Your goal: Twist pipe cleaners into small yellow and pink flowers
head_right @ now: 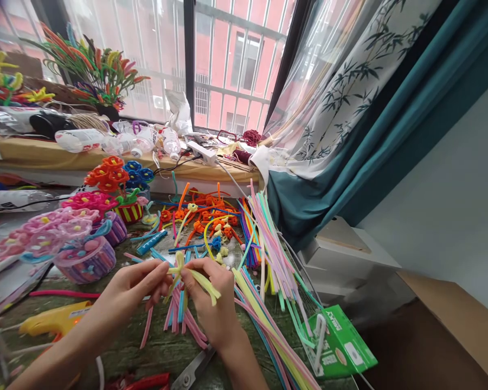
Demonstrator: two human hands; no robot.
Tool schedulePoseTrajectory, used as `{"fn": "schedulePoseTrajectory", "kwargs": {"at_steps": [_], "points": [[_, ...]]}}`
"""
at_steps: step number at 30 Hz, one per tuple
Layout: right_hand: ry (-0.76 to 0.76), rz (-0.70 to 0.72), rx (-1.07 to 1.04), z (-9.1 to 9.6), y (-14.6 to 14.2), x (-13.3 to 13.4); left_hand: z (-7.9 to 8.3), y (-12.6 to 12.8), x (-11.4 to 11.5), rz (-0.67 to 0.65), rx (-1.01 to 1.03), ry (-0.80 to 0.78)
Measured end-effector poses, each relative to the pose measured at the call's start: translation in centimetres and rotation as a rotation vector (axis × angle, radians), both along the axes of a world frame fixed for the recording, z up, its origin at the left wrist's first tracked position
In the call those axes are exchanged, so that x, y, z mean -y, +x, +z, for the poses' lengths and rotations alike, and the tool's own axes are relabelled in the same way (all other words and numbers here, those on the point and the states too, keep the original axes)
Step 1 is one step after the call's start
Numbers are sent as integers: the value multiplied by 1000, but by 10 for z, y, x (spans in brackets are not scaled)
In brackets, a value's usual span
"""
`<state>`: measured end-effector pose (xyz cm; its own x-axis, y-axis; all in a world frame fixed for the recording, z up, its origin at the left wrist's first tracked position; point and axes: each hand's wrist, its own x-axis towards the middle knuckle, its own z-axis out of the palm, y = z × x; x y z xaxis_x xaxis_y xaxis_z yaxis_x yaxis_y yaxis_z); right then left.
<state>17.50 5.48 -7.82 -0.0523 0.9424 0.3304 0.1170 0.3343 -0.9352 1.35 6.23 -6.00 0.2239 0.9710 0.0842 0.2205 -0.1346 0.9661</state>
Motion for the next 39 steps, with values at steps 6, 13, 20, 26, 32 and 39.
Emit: {"fn": "schedulePoseTrajectory", "kwargs": {"at_steps": [6,13,20,26,32,39], "points": [[177,-56,177,-3,1,3,0,2,4,-48,299,-283],[57,-19,118,-1,3,3,0,3,6,-54,148,-61],[-192,121,-166,3,2,0,-5,-2,9,97,-365,860],[-280,239,-277,2,-1,-1,-15,-24,6,-52,-813,1428],[-16,-6,25,0,-1,2,-5,-13,1,71,-503,660],[491,-59,294,-9,0,3,5,-1,3,-50,287,-325]]}}
